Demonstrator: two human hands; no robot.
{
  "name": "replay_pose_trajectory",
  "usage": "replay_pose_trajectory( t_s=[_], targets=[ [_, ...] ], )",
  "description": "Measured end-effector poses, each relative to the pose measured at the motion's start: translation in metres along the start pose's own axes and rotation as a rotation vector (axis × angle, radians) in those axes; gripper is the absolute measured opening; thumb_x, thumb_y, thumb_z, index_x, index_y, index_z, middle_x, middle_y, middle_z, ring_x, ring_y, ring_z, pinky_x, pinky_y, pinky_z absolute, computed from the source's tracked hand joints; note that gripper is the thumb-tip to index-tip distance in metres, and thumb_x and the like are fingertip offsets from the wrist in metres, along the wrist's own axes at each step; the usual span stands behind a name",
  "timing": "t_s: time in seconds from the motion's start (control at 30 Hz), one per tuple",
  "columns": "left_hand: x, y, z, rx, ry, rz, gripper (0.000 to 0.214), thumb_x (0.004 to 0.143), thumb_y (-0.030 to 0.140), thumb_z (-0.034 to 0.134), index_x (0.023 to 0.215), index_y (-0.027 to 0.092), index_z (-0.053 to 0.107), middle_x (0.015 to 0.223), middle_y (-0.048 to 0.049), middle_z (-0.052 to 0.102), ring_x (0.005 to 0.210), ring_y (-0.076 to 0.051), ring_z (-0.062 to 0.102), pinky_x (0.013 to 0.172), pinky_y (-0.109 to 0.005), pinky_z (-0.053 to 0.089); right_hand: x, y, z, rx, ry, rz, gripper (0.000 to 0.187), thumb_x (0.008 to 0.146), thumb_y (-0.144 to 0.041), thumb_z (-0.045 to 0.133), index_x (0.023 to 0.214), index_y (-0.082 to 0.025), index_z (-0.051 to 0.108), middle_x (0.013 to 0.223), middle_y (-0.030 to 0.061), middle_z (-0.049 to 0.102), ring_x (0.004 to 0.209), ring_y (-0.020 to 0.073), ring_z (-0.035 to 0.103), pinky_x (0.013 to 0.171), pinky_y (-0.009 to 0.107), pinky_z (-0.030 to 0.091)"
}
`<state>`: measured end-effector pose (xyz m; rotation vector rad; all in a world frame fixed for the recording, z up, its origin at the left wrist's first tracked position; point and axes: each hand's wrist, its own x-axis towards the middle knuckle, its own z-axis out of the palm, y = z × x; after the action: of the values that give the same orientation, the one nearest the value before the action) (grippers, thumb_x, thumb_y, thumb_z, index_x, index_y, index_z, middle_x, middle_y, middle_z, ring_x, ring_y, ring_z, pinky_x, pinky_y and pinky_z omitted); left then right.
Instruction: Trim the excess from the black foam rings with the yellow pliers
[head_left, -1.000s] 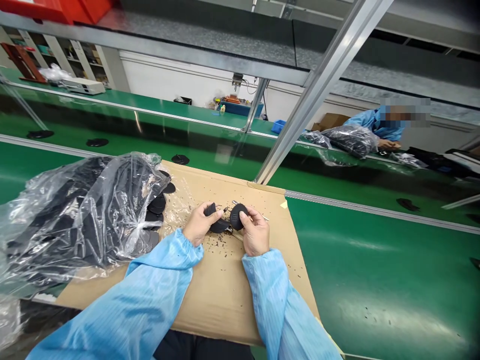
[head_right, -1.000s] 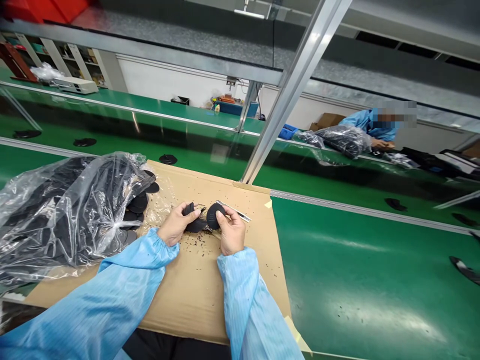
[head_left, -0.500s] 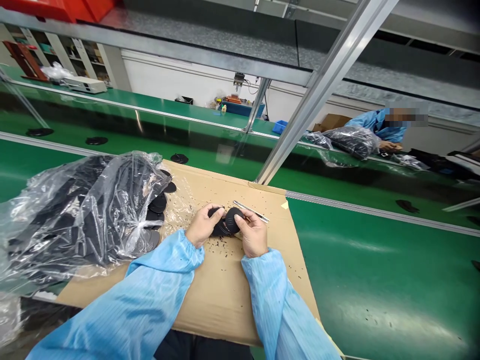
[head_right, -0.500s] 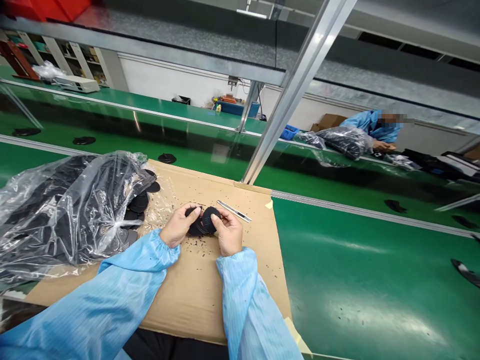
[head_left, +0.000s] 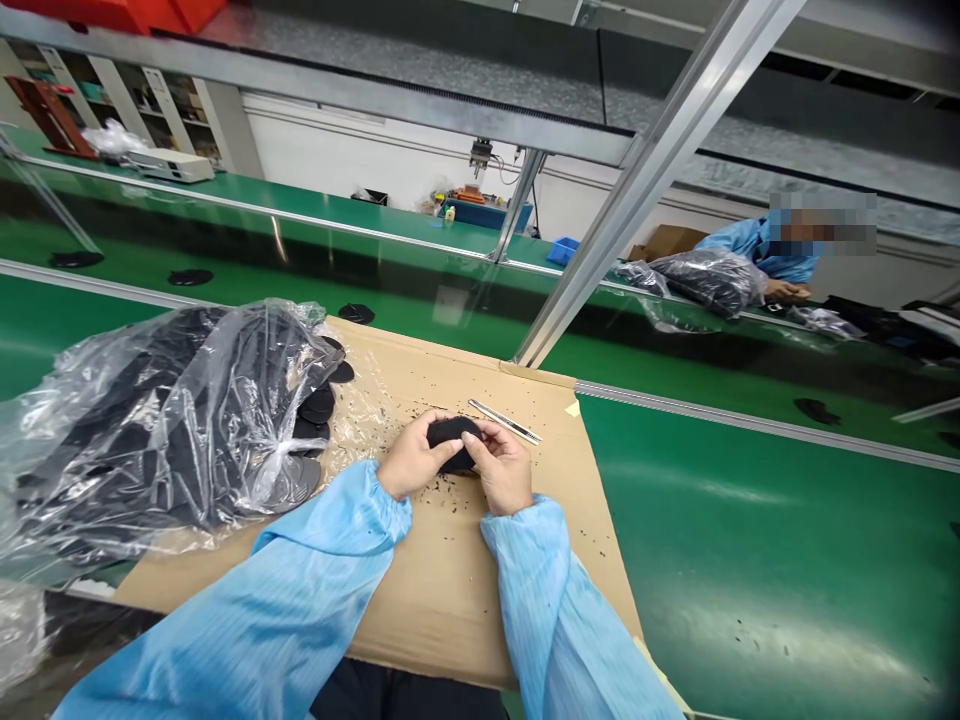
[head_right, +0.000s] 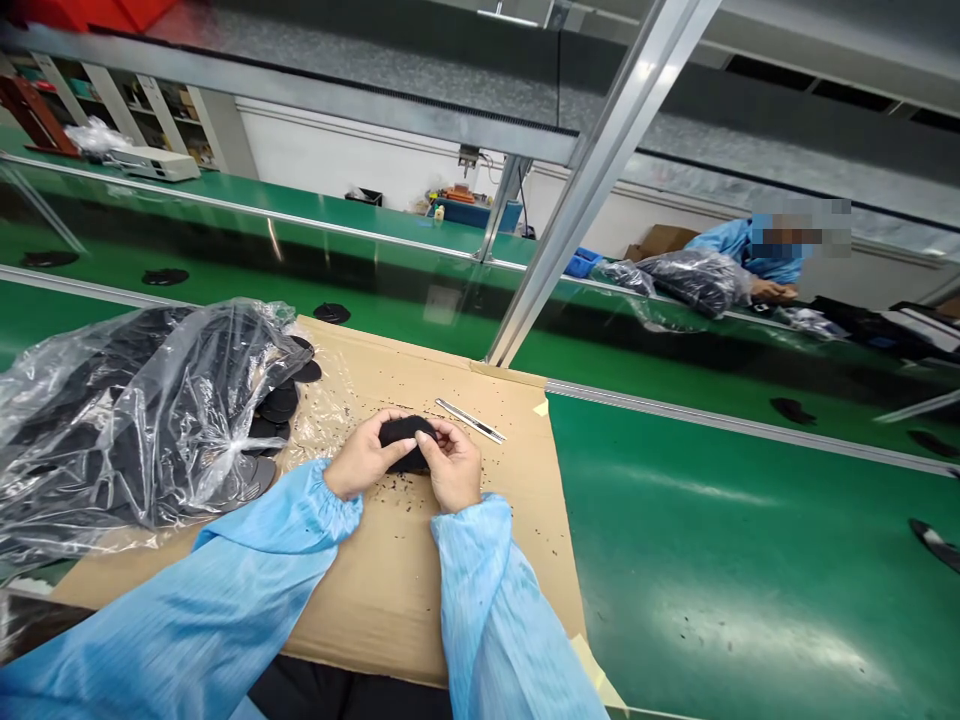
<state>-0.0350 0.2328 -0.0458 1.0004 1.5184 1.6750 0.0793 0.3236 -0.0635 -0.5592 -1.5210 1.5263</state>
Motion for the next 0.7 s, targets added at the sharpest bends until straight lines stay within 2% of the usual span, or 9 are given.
replay_pose_trajectory(
  t_s=[0.17,0.3,0.37,0.5,0.63,0.7],
  targets=[
    [-0.001,0.001,-0.001,-0.015,-0.011,0.013,0.041,0.071,0.034,0.069,0.104,0.014,0.056,0.099,-0.0077,0.063,0.094,-0.021,0.059,0.088,-0.035,0.046,-0.001,-0.004,0.0,-0.012,-0.021,0.05,0.039,0.07,-0.043,0.081,0.094,-0.016,0.067,0.089,0.0064,0.064,0.078,0.0196,0.059,0.074,0.03,0.05],
    [-0.002,0.003,-0.004,-0.048,-0.059,-0.004,0.043,0.071,0.036,0.071,0.105,0.014,0.056,0.099,-0.0075,0.062,0.092,-0.02,0.058,0.085,-0.033,0.046,-0.002,-0.013,-0.004,-0.113,-0.036,0.035,0.042,0.077,-0.054,0.074,0.092,-0.016,0.062,0.079,0.0025,0.06,0.066,0.0158,0.053,0.059,0.024,0.046],
    [-0.002,0.004,-0.005,-0.087,-0.108,-0.003,0.045,0.071,0.036,0.072,0.107,0.014,0.056,0.101,-0.0072,0.061,0.092,-0.02,0.057,0.084,-0.031,0.046,-0.002,-0.017,-0.007,-0.238,-0.113,0.005,0.042,0.082,-0.058,0.066,0.079,-0.016,0.059,0.068,0.0001,0.054,0.059,0.0141,0.047,0.052,0.022,0.039],
    [-0.004,0.006,-0.006,-0.185,-0.17,-0.002,0.054,0.069,0.039,0.075,0.113,0.015,0.054,0.103,-0.0075,0.06,0.094,-0.02,0.057,0.085,-0.03,0.046,0.0,-0.025,-0.013,-0.465,-0.341,-0.055,0.057,0.092,-0.064,0.049,0.06,-0.016,0.055,0.057,-0.0001,0.045,0.053,0.0135,0.04,0.047,0.023,0.03],
    [-0.005,0.006,-0.006,-0.19,-0.161,0.006,0.061,0.067,0.04,0.078,0.117,0.015,0.053,0.107,-0.0089,0.059,0.1,-0.022,0.056,0.089,-0.031,0.045,0.0,-0.027,-0.017,-0.488,-0.424,-0.04,0.067,0.093,-0.068,0.044,0.049,-0.017,0.045,0.049,-0.0009,0.037,0.046,0.0115,0.032,0.041,0.022,0.021],
    [-0.005,0.005,-0.007,-0.18,-0.154,0.002,0.063,0.067,0.039,0.079,0.119,0.015,0.051,0.107,-0.0094,0.059,0.1,-0.022,0.057,0.089,-0.032,0.045,0.0,-0.026,-0.017,-0.457,-0.433,-0.027,0.067,0.091,-0.069,0.046,0.049,-0.017,0.045,0.048,-0.0011,0.037,0.045,0.0115,0.032,0.041,0.022,0.021]
  ],
)
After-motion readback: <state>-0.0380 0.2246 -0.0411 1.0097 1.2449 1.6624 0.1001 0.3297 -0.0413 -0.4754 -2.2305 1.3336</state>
